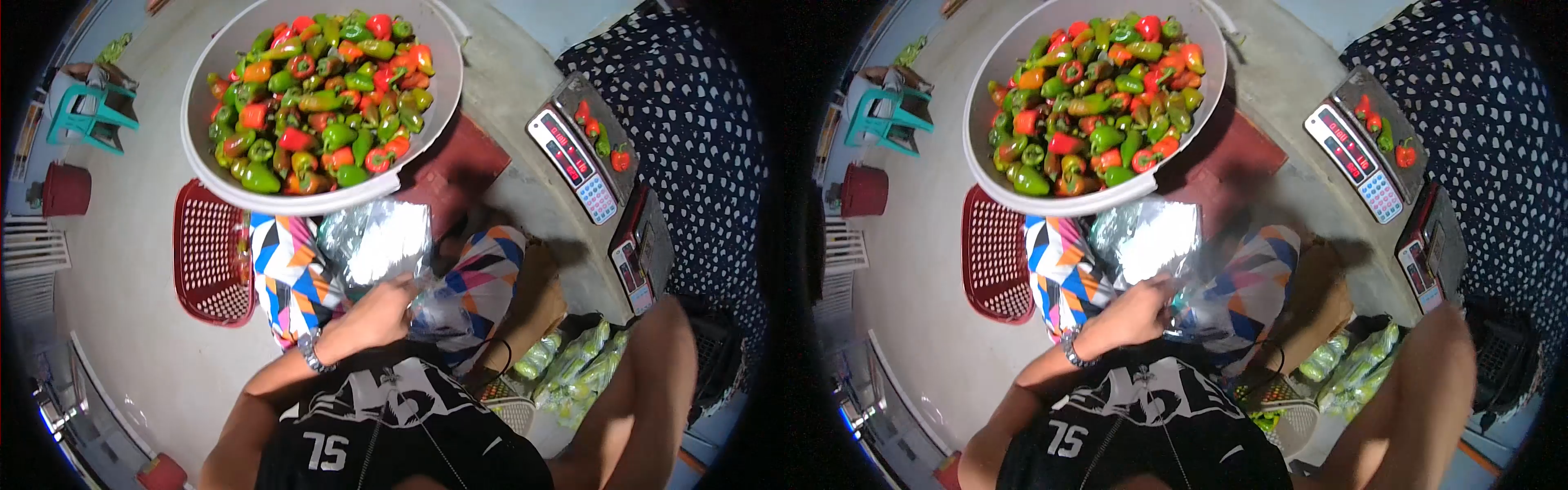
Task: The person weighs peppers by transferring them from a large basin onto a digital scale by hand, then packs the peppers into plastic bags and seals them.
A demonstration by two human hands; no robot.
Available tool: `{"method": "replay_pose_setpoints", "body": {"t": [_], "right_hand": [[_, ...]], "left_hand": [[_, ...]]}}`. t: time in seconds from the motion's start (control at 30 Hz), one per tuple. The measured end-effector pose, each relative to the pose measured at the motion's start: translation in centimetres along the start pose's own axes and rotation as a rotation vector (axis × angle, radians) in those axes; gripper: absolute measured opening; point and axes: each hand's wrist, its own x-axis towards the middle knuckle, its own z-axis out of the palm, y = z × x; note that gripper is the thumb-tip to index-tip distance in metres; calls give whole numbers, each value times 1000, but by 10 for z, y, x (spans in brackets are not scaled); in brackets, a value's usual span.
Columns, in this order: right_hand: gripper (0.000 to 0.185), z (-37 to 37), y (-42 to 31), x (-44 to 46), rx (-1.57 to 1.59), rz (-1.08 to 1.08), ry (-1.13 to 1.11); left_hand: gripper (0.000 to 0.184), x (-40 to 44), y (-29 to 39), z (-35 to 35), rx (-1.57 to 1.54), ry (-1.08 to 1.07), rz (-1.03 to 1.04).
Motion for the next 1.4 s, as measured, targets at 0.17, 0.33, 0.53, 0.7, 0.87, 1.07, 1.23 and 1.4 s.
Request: {"method": "replay_pose_setpoints", "body": {"t": [0.17, 0.33, 0.53, 0.7, 0.87, 1.07, 1.23, 1.4], "right_hand": [[27, -69, 82, -25, -380, 10, 690], [58, -65, 381, -39, -582, 1135, 445], [58, -9, 425, -21, -624, 1440, -111], [57, 3, 460, -29, -606, 1534, -246], [53, 13, 463, -40, -628, 1464, -145], [37, 17, 451, -44, -362, 1123, 460], [50, 8, 171, -15, 1496, 525, 541], [35, 74, 26, -45, 1956, 563, 471]], "left_hand": [[48, 0, 5, -4, -11, 31, -16], [62, 7, 35, -32, -157, 241, -14], [90, 19, 75, -69, -87, 416, 43], [88, 21, 61, -68, -76, 469, -40], [80, 16, 44, -61, 15, 535, 32], [78, 18, 33, -54, 7, 463, -19], [84, 37, 22, -43, 144, 445, -44], [86, 50, 34, -41, 147, 380, -31]]}}
